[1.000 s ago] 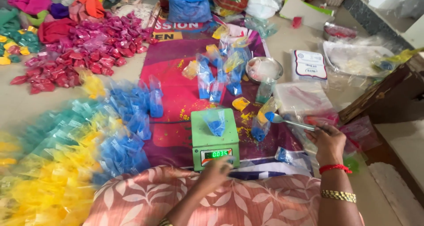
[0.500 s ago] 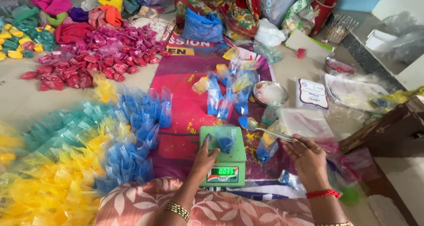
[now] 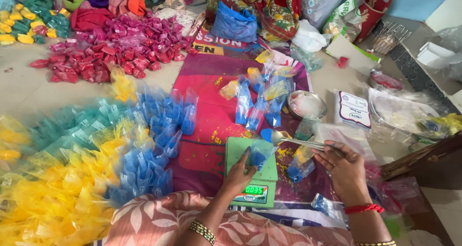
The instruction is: The person weighs colorful powder on a digital scale and puts it into small plastic bags.
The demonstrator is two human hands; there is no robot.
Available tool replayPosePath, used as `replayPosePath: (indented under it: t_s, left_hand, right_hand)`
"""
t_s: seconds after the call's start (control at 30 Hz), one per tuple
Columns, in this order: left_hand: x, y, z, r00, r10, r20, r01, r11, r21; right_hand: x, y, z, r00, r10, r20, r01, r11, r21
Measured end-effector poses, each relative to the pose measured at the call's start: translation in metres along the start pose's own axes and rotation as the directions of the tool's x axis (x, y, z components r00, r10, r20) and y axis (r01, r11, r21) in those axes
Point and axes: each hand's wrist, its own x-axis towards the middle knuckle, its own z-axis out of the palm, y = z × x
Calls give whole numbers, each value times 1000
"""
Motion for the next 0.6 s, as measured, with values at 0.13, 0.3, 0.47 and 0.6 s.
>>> replayPosePath:
  t_s: [0.13, 0.3, 0.47, 0.6]
  left_hand:
    - [3, -7, 5, 1000, 16, -4, -16, 1000, -9]
    - [-2, 7, -1, 997, 68, -22, -68, 998, 6]
    - [-4, 11, -2, 998, 58, -2, -58, 998, -17]
    - [-3, 7, 1, 992, 122, -28, -123, 992, -32]
  right_hand:
    - [4, -5, -2, 1000, 2, 8, -2, 1000, -23]
    - [8, -11, 5, 999, 42, 4, -41, 992, -116]
    - [17, -6, 0, 999, 15, 49, -8, 991, -137]
    - [22, -5, 2, 997, -26, 67, 39, 977, -208]
